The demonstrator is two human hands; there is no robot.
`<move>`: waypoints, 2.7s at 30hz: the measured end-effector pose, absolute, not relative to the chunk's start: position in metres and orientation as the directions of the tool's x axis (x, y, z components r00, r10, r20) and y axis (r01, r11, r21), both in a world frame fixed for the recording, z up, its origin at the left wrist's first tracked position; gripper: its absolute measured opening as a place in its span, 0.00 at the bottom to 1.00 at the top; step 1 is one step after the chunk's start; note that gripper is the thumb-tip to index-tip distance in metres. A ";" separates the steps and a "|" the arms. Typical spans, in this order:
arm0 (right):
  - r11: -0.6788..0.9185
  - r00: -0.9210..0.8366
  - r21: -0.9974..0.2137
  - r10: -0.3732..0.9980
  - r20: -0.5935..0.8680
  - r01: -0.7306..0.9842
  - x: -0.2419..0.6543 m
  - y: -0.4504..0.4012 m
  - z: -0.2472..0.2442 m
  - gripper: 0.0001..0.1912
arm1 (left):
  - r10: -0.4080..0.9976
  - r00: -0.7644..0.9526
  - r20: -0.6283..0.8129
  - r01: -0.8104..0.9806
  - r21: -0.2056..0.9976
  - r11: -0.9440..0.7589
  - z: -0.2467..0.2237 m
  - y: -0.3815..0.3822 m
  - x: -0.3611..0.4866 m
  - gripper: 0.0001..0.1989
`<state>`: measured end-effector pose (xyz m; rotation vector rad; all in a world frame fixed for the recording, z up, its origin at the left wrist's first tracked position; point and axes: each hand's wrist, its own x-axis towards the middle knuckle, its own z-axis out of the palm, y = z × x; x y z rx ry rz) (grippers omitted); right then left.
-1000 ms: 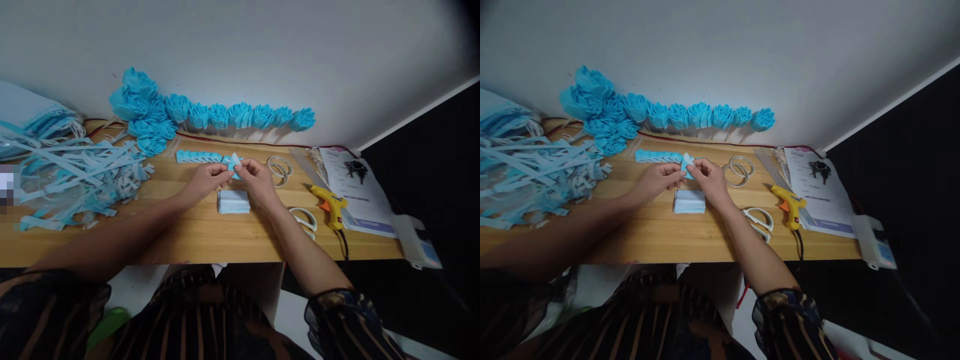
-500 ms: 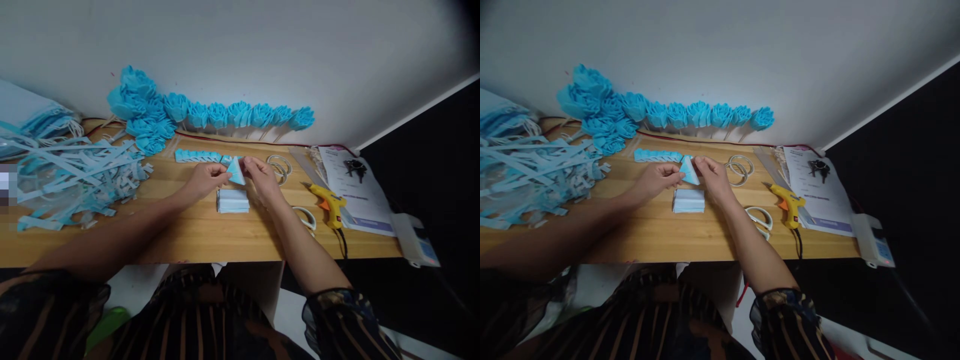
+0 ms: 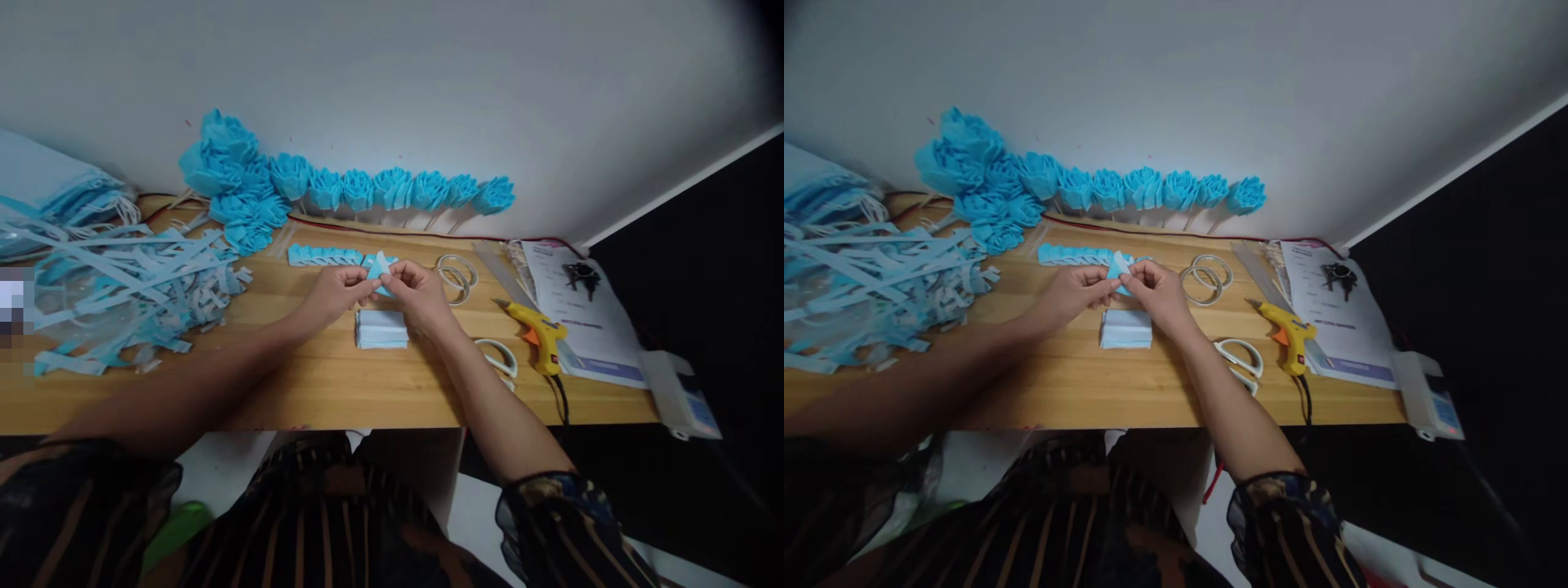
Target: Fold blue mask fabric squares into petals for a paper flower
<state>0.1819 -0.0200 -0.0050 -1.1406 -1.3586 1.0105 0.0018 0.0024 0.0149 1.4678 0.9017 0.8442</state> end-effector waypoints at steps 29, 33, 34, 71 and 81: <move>0.392 -0.106 -0.882 0.920 0.377 0.263 0.189 -0.024 0.011 0.06 | 0.912 0.411 -0.020 -0.020 0.999 0.031 0.014 0.008 -0.001 0.14; 0.351 -0.099 -0.899 0.937 0.336 0.262 0.188 -0.024 0.011 0.08 | 0.916 0.402 0.017 0.005 1.000 -0.020 0.014 0.008 -0.002 0.14; 0.346 -0.103 -0.901 0.938 0.330 0.260 0.188 -0.025 0.012 0.08 | 0.915 0.403 0.014 -0.003 1.000 -0.014 0.014 0.009 -0.002 0.14; 0.085 -0.082 -0.996 0.993 0.085 -0.011 0.185 -0.021 0.005 0.26 | 0.907 0.408 0.101 0.087 0.985 -0.149 0.016 0.006 -0.002 0.11; 0.082 -0.095 -0.997 0.992 0.081 0.007 0.185 -0.021 0.006 0.20 | 0.889 0.440 0.128 0.084 0.980 -0.182 0.013 0.007 -0.003 0.12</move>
